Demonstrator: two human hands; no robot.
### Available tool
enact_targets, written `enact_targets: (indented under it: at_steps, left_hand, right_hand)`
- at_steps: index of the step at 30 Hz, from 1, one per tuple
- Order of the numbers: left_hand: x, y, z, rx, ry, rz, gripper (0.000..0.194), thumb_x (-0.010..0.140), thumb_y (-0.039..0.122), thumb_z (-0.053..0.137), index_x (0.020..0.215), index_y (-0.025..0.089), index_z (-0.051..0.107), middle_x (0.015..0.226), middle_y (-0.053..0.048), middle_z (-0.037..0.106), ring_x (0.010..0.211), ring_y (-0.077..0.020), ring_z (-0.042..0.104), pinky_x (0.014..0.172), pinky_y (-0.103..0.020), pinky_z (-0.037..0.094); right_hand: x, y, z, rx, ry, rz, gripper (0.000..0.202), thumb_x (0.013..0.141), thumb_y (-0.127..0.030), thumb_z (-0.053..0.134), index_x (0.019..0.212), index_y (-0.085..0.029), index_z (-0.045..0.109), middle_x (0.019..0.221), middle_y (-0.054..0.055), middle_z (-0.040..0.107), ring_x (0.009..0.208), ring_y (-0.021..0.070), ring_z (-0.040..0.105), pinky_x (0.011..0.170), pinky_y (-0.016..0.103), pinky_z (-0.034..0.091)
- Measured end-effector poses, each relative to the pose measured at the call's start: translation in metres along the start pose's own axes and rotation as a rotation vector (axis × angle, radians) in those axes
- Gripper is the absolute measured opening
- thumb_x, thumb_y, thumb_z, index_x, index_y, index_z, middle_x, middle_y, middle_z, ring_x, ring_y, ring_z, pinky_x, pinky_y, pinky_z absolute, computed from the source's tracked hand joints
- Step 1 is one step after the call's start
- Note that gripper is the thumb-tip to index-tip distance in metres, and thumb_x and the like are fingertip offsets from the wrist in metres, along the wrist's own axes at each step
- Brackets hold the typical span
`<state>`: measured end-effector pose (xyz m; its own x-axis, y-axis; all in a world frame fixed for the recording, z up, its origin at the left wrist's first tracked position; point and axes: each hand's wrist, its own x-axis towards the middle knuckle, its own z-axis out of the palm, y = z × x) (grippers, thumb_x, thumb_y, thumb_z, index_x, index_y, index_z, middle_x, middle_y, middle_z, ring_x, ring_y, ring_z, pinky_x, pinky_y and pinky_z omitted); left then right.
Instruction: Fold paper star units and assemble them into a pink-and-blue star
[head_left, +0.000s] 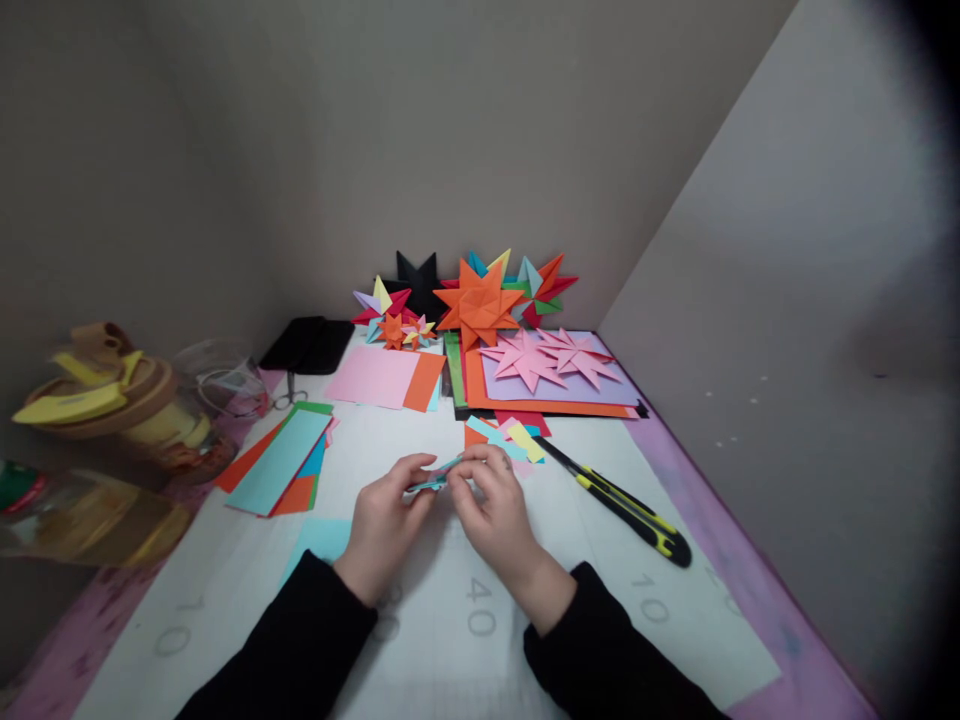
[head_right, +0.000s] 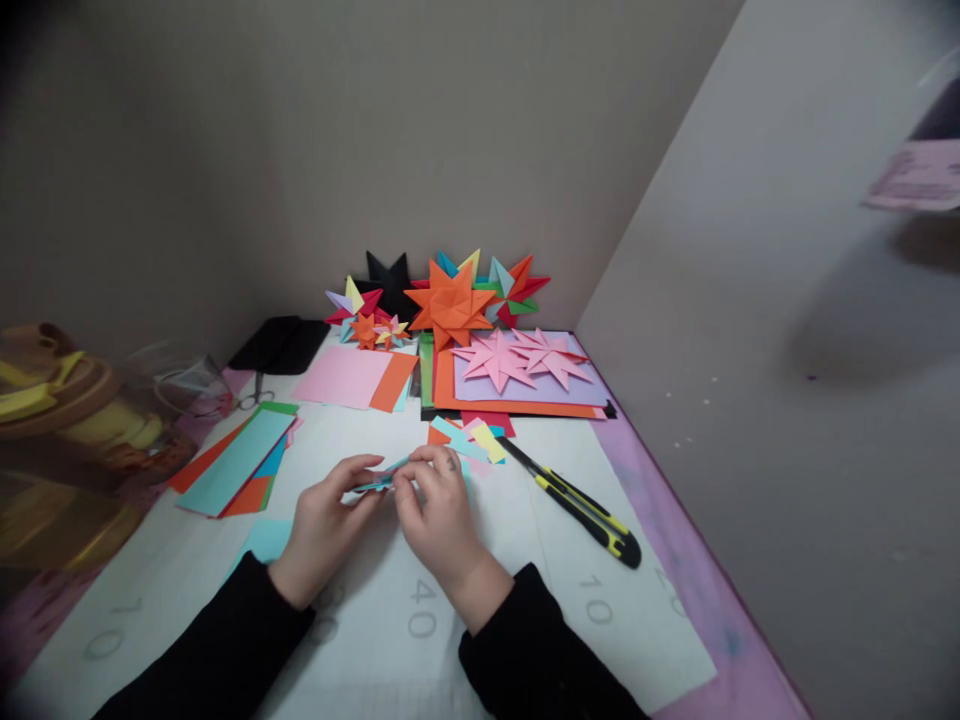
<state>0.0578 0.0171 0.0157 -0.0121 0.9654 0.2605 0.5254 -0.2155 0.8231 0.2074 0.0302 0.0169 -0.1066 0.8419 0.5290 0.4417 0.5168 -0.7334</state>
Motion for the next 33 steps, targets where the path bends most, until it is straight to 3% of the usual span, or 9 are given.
enact_targets:
  at_steps: [5,10,18,33]
  left_hand:
    - [0.002,0.003,0.002,-0.132,-0.031,-0.111,0.028,0.077,0.02,0.057,0.105,0.022,0.056,0.084,-0.001,0.07,0.076,-0.016,0.067,0.069,-0.026,0.053]
    - [0.005,0.009,0.004,-0.305,-0.022,-0.249,0.032,0.073,0.026,0.064,0.103,0.019,0.054,0.078,0.0,0.069,0.069,-0.0164,0.067,0.063,-0.025,0.052]
    - [0.005,0.013,0.003,-0.287,-0.027,-0.273,0.03,0.072,0.025,0.064,0.099,0.019,0.055,0.072,0.002,0.067,0.061,-0.0135,0.064,0.057,-0.023,0.049]
    - [0.004,0.008,0.002,-0.308,-0.038,-0.271,0.03,0.073,0.019,0.061,0.102,0.02,0.052,0.077,0.0,0.07,0.07,-0.0159,0.067,0.063,-0.024,0.05]
  right_hand:
    - [0.0,0.0,-0.001,0.02,0.05,-0.026,0.011,0.084,-0.014,0.05,0.082,-0.021,0.058,0.086,0.005,0.055,0.087,0.0197,0.053,0.078,0.037,0.046]
    - [-0.003,0.0,-0.004,-0.101,0.176,-0.215,0.018,0.081,-0.01,0.055,0.089,-0.023,0.063,0.085,0.005,0.056,0.086,0.0199,0.052,0.08,0.04,0.046]
    - [-0.002,0.002,-0.002,-0.146,0.135,-0.285,0.024,0.08,-0.008,0.057,0.093,-0.026,0.066,0.08,0.005,0.059,0.083,0.0214,0.05,0.076,0.042,0.048]
    - [-0.001,0.002,-0.003,-0.129,0.09,-0.311,0.019,0.08,-0.008,0.058,0.088,-0.024,0.065,0.08,0.005,0.059,0.083,0.0204,0.049,0.076,0.041,0.049]
